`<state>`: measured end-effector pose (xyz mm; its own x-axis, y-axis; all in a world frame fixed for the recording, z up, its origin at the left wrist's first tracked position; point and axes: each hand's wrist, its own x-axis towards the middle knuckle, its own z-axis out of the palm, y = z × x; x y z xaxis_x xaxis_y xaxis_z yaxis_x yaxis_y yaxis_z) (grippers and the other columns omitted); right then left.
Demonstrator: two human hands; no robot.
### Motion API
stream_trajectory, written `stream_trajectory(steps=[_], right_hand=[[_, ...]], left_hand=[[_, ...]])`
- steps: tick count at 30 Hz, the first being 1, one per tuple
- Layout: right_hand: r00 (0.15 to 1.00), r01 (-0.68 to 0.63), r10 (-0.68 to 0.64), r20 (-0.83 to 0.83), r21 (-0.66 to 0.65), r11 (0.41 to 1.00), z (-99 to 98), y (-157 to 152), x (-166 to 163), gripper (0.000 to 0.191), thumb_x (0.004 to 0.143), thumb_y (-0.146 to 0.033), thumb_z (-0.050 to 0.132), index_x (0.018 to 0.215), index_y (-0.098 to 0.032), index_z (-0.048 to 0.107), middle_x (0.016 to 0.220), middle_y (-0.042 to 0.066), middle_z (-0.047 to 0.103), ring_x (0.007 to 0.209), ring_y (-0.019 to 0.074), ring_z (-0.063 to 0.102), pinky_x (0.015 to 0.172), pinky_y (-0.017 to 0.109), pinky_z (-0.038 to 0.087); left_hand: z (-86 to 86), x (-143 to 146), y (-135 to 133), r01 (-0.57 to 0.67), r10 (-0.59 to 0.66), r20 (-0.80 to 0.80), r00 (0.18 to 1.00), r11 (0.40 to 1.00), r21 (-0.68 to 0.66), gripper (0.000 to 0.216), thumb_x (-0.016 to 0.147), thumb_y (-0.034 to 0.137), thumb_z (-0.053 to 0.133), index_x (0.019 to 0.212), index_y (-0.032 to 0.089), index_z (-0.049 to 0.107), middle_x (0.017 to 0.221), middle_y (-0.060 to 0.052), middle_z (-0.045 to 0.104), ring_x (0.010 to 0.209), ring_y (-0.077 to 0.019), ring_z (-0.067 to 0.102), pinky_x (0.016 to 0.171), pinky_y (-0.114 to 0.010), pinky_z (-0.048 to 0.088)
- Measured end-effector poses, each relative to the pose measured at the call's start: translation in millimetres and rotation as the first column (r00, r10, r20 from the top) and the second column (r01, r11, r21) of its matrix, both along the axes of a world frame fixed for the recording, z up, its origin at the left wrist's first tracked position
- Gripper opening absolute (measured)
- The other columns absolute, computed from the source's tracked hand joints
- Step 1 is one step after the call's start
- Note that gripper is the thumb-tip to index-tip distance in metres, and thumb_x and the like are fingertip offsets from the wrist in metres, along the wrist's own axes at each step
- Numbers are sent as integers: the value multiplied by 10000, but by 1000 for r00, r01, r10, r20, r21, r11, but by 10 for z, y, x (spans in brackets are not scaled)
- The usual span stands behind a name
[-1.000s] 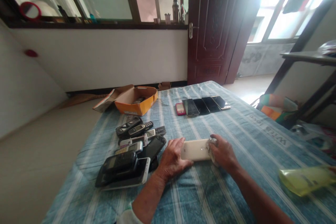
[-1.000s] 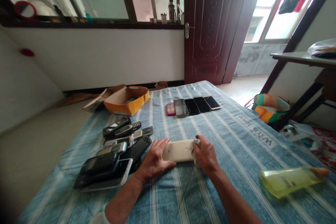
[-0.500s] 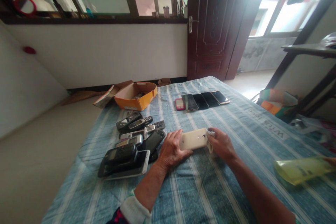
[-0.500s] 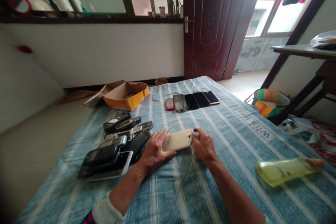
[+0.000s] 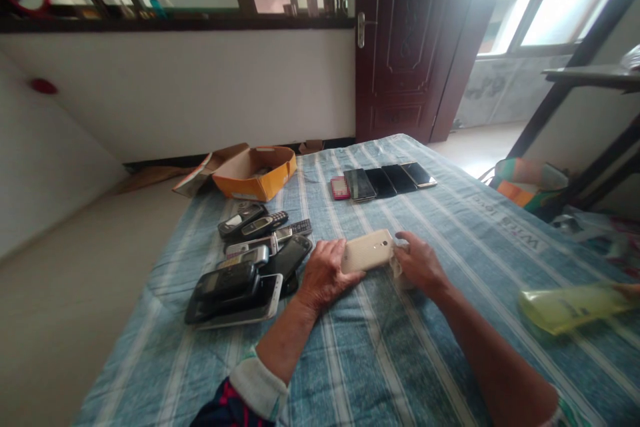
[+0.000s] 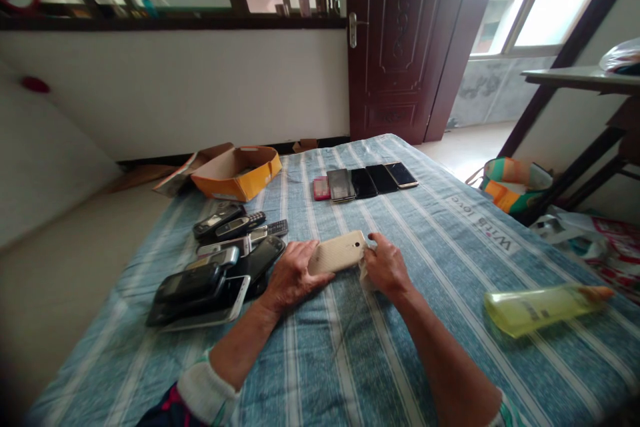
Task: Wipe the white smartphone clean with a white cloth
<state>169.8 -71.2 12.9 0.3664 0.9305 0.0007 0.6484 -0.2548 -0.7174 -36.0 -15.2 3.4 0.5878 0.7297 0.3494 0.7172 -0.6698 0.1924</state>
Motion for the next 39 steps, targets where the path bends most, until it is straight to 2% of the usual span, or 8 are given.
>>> stream_trajectory(steps=[5, 12, 14, 16, 20, 25, 31, 39], right_hand=[[999, -37, 37, 3, 33, 999, 7, -23, -42, 383, 791, -258, 483, 1127, -170, 645, 844, 51, 721, 791, 192, 655, 724, 280, 480], [986, 154, -169, 6, 388, 909, -18, 39, 40, 411, 830, -322, 465, 1175, -153, 612, 1090, 114, 690, 978, 237, 632, 900, 356, 465], [992, 66, -101, 79, 363, 930, -83, 70, 38, 418, 840, -290, 464, 1220, -164, 585, 1152, 116, 664, 1049, 244, 605, 943, 364, 444], [984, -118, 72, 161, 297, 948, -160, 98, 17, 441, 842, -252, 473, 1269, -180, 550, 1195, 105, 636, 1097, 237, 578, 965, 356, 431], [896, -407, 347, 276, 204, 890, -248, 142, -2, 415, 883, -200, 424, 1279, -184, 546, 1259, 101, 573, 1183, 206, 508, 1016, 318, 384], [871, -459, 406, 277, 160, 874, -184, 229, 47, 394, 929, -278, 414, 1277, -148, 548, 1311, 124, 519, 1185, 199, 497, 1028, 308, 360], [853, -499, 457, 251, 136, 856, -142, 443, 83, 337, 939, -340, 428, 1155, -187, 636, 1184, 88, 601, 1066, 191, 567, 959, 298, 405], [867, -487, 436, 242, 226, 844, -315, 309, 178, 362, 928, -252, 419, 1199, -167, 643, 1326, 94, 560, 1248, 202, 495, 1070, 326, 350]], left_hand=[[37, 75, -38, -24, 28, -76, 997, 999, 47, 457, 734, 525, 685, 976, 150, 588, 928, -93, 657, 878, -271, 555, 816, -388, 463], [45, 84, -38, -25, 31, -140, 990, 999, 45, 437, 723, 565, 676, 906, 179, 581, 895, -91, 646, 870, -277, 545, 792, -390, 454], [38, 89, -35, -16, 22, -127, 992, 999, 43, 435, 729, 571, 665, 901, 180, 582, 888, -100, 643, 870, -284, 545, 785, -399, 452], [36, 100, -37, -16, 21, -116, 993, 999, 45, 435, 738, 575, 654, 899, 177, 584, 890, -111, 644, 871, -287, 549, 780, -407, 450], [44, 125, -40, -24, 33, -140, 990, 998, 65, 456, 753, 589, 638, 904, 161, 590, 886, -117, 653, 867, -282, 552, 772, -395, 441], [35, 142, -14, -4, 17, -154, 988, 996, 86, 461, 760, 566, 644, 922, 137, 596, 895, -125, 656, 874, -278, 548, 761, -379, 425], [-5, 163, 7, -8, 23, -146, 989, 995, 103, 507, 740, 597, 649, 941, 133, 607, 874, -127, 650, 883, -284, 555, 750, -374, 419], [-20, 174, 3, -44, 52, -103, 993, 996, 81, 533, 734, 634, 633, 932, 141, 601, 870, -122, 647, 894, -282, 556, 760, -374, 421]])
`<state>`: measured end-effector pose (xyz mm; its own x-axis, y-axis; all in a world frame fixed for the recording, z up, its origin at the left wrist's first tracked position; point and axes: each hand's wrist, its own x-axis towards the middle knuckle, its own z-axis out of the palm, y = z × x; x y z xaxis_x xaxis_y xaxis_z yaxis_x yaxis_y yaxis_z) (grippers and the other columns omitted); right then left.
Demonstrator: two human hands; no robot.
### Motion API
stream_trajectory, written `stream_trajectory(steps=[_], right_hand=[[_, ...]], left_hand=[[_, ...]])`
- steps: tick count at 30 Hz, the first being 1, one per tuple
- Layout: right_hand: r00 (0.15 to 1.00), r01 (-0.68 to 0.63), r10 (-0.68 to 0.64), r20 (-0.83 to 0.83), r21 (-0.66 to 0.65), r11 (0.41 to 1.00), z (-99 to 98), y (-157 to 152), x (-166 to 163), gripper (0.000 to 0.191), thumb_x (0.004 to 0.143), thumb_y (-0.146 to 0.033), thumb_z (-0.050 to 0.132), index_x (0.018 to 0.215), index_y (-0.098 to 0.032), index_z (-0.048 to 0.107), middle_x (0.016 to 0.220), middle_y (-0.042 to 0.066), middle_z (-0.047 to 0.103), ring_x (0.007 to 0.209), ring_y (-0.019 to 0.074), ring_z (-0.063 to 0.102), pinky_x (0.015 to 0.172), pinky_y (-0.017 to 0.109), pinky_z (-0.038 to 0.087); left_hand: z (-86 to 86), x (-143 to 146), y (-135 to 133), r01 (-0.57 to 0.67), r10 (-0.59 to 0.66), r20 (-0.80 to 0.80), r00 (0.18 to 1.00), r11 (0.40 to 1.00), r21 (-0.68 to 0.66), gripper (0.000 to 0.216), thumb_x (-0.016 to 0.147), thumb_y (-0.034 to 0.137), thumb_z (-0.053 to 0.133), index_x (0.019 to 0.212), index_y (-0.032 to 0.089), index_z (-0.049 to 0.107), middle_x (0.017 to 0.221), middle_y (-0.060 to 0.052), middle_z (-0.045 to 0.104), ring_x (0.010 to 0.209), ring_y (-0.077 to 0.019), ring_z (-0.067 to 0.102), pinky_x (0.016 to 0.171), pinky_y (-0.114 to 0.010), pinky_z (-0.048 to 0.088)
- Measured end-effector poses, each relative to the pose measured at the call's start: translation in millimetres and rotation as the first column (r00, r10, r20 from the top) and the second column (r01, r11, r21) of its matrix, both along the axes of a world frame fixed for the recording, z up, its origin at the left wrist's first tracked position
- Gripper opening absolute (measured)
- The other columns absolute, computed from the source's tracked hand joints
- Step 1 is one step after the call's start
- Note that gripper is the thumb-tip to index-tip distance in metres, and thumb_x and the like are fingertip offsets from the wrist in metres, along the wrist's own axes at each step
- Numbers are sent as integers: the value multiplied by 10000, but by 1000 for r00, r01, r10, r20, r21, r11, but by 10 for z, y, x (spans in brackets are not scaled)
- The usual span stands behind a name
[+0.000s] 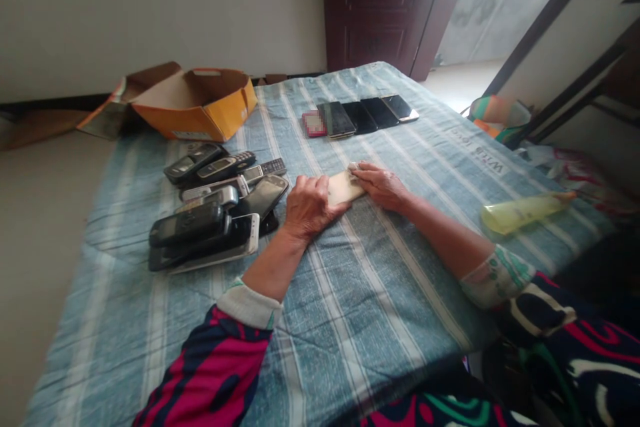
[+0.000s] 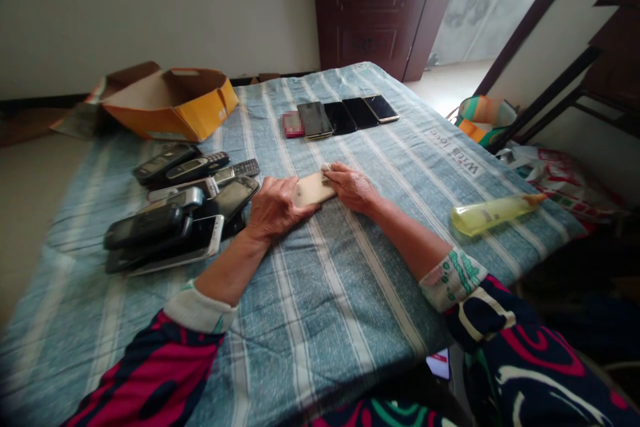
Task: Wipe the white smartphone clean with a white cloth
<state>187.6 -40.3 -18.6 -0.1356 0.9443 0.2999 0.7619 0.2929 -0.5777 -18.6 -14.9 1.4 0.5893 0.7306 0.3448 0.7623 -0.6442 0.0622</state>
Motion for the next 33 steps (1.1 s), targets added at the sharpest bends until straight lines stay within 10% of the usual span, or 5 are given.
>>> stream_trajectory(steps=[15, 26, 33], right_hand=[[946, -260, 246, 211, 39, 965, 144, 34, -443, 307, 919, -157, 371, 1048, -174, 649, 1034, 81, 603, 1075, 197, 520, 984, 320, 387], [983, -77, 71, 171, 28, 997, 98, 47, -78, 350, 959, -270, 384, 1192, -184, 631, 1216, 89, 589, 1184, 217, 492, 1048, 354, 340], [950, -176, 169, 261, 3, 984, 224, 137, -338, 303, 938, -211, 402, 1108, -181, 652, 1062, 75, 622, 1011, 193, 553, 906, 317, 389]], left_hand=[[-6, 38, -5, -13, 12, 22, 1000, 1000, 18, 328, 792, 414, 572, 963, 135, 598, 883, -122, 669, 875, -287, 578, 789, -383, 411], [-11, 38, -9, -43, 42, 42, 998, 999, 8, 655, 708, 639, 629, 1122, 141, 540, 942, -118, 660, 914, -305, 566, 758, -383, 427], [-28, 63, -15, -57, 60, 135, 989, 998, -25, 889, 734, 644, 602, 1342, 38, 372, 1003, -159, 644, 953, -324, 564, 818, -417, 427]])
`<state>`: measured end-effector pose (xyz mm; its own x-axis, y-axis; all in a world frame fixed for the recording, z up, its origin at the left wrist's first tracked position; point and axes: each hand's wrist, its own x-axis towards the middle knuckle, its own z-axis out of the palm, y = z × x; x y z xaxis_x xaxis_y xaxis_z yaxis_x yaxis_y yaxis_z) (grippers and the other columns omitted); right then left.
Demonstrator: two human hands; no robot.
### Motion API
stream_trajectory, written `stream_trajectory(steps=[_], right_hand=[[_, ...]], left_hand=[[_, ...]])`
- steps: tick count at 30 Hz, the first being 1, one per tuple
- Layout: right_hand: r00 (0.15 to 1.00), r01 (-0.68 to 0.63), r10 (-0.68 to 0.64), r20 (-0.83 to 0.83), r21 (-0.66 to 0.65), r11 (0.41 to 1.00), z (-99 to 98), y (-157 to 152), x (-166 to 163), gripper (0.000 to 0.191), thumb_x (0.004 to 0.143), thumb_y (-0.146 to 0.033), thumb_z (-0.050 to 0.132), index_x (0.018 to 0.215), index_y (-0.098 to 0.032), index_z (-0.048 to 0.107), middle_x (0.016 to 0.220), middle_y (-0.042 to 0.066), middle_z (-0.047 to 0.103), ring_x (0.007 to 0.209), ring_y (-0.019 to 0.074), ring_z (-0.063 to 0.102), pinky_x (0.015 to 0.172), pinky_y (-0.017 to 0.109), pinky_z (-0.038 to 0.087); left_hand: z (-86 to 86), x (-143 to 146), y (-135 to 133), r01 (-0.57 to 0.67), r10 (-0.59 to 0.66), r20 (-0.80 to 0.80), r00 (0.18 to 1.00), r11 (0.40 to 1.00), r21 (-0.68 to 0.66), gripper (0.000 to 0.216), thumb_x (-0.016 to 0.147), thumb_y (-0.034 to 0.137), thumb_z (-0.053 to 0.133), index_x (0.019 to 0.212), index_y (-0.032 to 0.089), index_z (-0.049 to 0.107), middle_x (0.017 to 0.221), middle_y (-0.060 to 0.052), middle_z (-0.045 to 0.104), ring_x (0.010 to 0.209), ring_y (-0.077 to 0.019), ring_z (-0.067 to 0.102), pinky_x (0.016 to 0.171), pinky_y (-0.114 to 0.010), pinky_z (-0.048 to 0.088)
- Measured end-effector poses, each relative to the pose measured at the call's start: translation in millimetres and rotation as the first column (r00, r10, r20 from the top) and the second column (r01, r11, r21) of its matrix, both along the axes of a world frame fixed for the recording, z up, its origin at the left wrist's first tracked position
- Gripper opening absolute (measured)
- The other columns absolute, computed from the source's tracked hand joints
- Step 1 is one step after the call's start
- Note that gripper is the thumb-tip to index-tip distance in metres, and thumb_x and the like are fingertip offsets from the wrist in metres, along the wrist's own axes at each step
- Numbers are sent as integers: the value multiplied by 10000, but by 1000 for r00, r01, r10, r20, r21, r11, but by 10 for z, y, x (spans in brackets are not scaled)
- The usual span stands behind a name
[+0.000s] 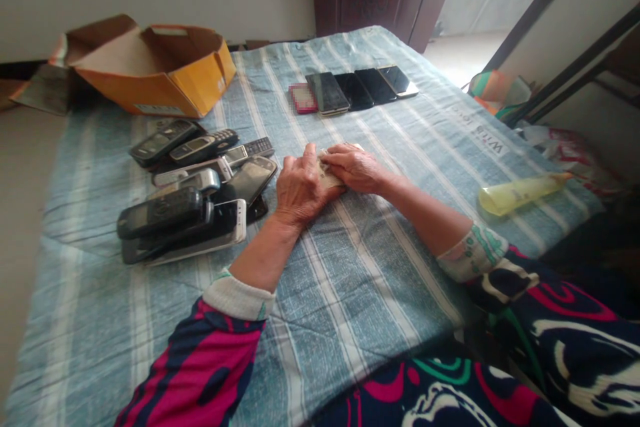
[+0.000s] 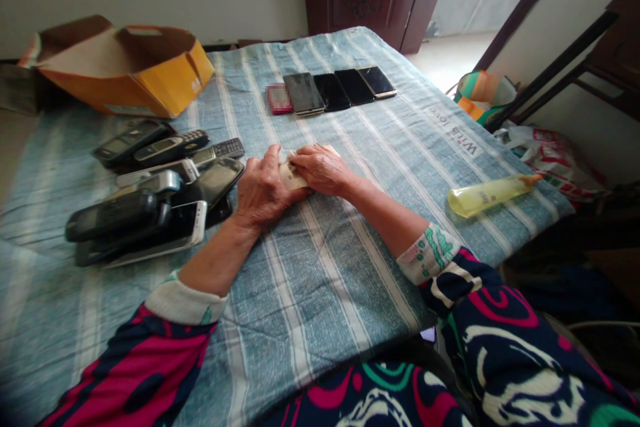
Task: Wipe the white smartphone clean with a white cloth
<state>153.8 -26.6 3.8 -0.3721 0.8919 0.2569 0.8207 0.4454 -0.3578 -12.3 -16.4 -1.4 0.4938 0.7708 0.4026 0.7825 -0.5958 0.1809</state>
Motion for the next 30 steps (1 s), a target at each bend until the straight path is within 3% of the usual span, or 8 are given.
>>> stream_trajectory(steps=[5, 9, 14, 24, 30], right_hand=[[994, 12, -4, 112, -73, 997, 231, 190, -119, 232, 844, -186, 482, 925, -149, 697, 884, 56, 634, 807, 172, 562, 716, 278, 388], [981, -67, 112, 161, -261, 963, 459, 391, -79, 174, 753, -163, 542, 776, -108, 705, 672, -8, 597, 659, 118, 517, 626, 239, 351], [981, -165, 193, 17, -456, 875, 602, 519, 56, 151, 716, -178, 578, 731, -105, 709, 563, -47, 541, 577, 94, 472, 543, 229, 332], [954, 44, -182, -237, -491, 870, 462, 481, 613, 208, 652, -235, 681, 793, -97, 747, 514, -40, 572, 503, 72, 470, 484, 193, 351], [824, 257, -443, -353, -464, 847, 297, 311, 725, 183, 657, -191, 667, 792, -91, 742, 536, -20, 585, 474, 80, 445, 462, 216, 353]], left_hand=[[30, -6, -27, 25, -25, 13, 1000, 1000, 15, 927, 717, 648, 633, 1365, 53, 341, 1096, -176, 617, 967, -329, 561, 858, -434, 406], [25, -11, -20, 57, -58, 13, 998, 998, 39, 943, 715, 673, 618, 1366, 51, 342, 1137, -200, 593, 995, -347, 546, 869, -457, 391], [4, -18, -4, 85, -87, 38, 996, 995, 48, 936, 729, 726, 552, 1333, 31, 381, 1084, -220, 598, 977, -356, 541, 859, -488, 387], [-12, -7, -14, 78, -82, 47, 995, 993, 88, 973, 674, 698, 627, 1331, 18, 395, 1070, -197, 606, 949, -331, 529, 877, -449, 392], [-44, -29, 24, 54, -61, 69, 996, 995, 89, 959, 689, 711, 597, 1322, 19, 400, 1054, -184, 606, 962, -336, 527, 878, -466, 391]])
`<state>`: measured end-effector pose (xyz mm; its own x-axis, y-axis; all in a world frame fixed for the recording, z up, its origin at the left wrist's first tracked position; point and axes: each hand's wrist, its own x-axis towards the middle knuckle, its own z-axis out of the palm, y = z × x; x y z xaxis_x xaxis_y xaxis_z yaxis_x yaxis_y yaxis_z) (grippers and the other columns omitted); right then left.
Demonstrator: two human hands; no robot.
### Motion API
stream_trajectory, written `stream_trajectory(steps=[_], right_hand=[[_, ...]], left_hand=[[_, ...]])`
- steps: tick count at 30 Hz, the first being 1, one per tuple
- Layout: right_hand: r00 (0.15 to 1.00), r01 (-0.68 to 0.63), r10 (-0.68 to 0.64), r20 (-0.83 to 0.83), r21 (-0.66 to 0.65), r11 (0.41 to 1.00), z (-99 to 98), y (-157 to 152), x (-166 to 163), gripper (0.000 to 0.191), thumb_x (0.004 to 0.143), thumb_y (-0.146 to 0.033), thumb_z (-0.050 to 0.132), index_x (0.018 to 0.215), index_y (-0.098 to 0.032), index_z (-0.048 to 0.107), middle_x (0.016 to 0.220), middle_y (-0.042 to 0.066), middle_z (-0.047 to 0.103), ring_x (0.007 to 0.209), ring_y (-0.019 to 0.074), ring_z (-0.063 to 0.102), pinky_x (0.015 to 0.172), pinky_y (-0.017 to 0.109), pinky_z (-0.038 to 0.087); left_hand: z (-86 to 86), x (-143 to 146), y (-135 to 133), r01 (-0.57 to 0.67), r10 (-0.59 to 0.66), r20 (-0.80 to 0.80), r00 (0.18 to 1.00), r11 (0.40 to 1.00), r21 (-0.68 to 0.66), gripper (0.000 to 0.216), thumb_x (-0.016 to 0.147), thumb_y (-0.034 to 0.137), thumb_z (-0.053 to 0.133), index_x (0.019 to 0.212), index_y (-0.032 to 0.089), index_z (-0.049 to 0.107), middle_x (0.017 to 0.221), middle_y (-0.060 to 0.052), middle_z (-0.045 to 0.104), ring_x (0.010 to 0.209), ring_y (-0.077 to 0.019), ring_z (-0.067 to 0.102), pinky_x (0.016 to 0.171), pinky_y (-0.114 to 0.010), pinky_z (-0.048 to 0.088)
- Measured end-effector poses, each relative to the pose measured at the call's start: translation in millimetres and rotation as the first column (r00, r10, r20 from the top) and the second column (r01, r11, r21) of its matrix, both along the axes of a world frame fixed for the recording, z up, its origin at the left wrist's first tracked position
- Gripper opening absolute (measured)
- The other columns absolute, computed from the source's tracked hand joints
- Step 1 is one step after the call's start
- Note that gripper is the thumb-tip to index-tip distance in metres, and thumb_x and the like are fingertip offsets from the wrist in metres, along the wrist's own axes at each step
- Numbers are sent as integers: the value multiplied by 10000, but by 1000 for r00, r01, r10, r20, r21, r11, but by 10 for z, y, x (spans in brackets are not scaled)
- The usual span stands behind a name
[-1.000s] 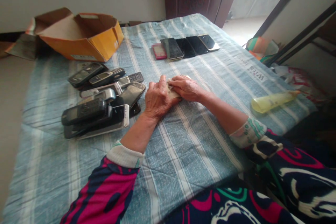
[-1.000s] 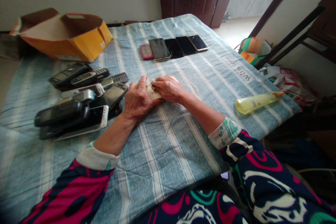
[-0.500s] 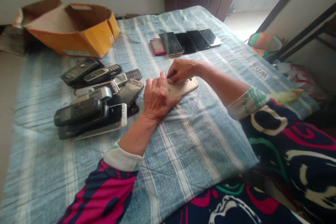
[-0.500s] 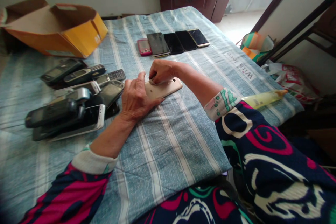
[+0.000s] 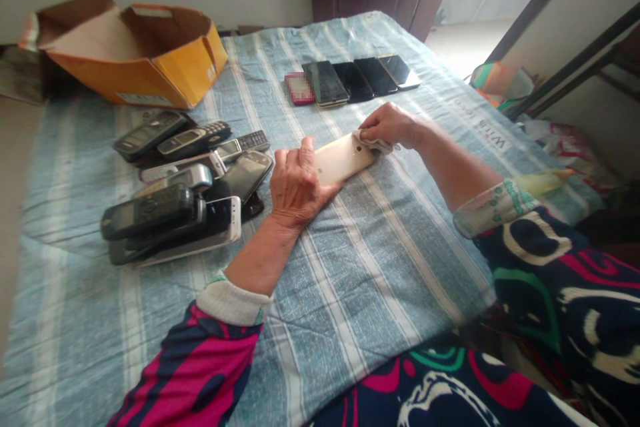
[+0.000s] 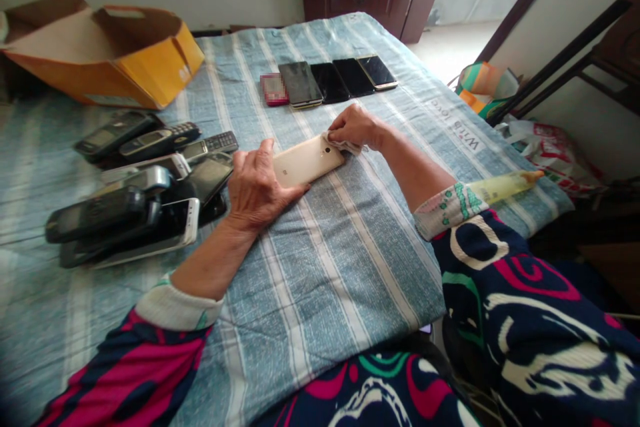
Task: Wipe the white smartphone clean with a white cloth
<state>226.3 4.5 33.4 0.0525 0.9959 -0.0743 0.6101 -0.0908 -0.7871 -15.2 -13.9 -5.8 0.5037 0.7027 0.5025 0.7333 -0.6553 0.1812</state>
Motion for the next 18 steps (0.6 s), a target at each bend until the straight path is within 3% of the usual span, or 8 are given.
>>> stream_trajectory(steps=[10, 13, 18], right_hand=[[967, 254, -244, -71, 221, 942, -146, -44, -321, 170, 747, -244, 618, 682, -108, 696, 484, -64, 444, 494, 72, 401, 458, 197, 288], [948, 266, -231, -221, 145, 953, -122, -46, -441, 172, 767, -192, 599, 624, -118, 660, 474, -69, 427, 467, 60, 392, 436, 188, 276], [846, 315, -300, -440, -42, 948, -129, -145, -470, 244, 785, -182, 618, 546, -135, 593, 439, -54, 450, 408, 55, 392, 370, 174, 273]], left_hand=[[23, -23, -3, -72, 71, 48, 996, 997, 13, 936, 684, 689, 621, 1309, 28, 400, 1019, -167, 605, 975, -349, 537, 874, -468, 399], [20, -38, -3, -85, 81, 60, 995, 995, 51, 919, 672, 652, 653, 1308, 36, 408, 1031, -172, 609, 959, -345, 543, 862, -464, 406], [10, -66, -24, -79, 73, 73, 995, 993, 83, 904, 665, 604, 681, 1311, 34, 407, 1015, -167, 618, 921, -330, 560, 856, -462, 415]])
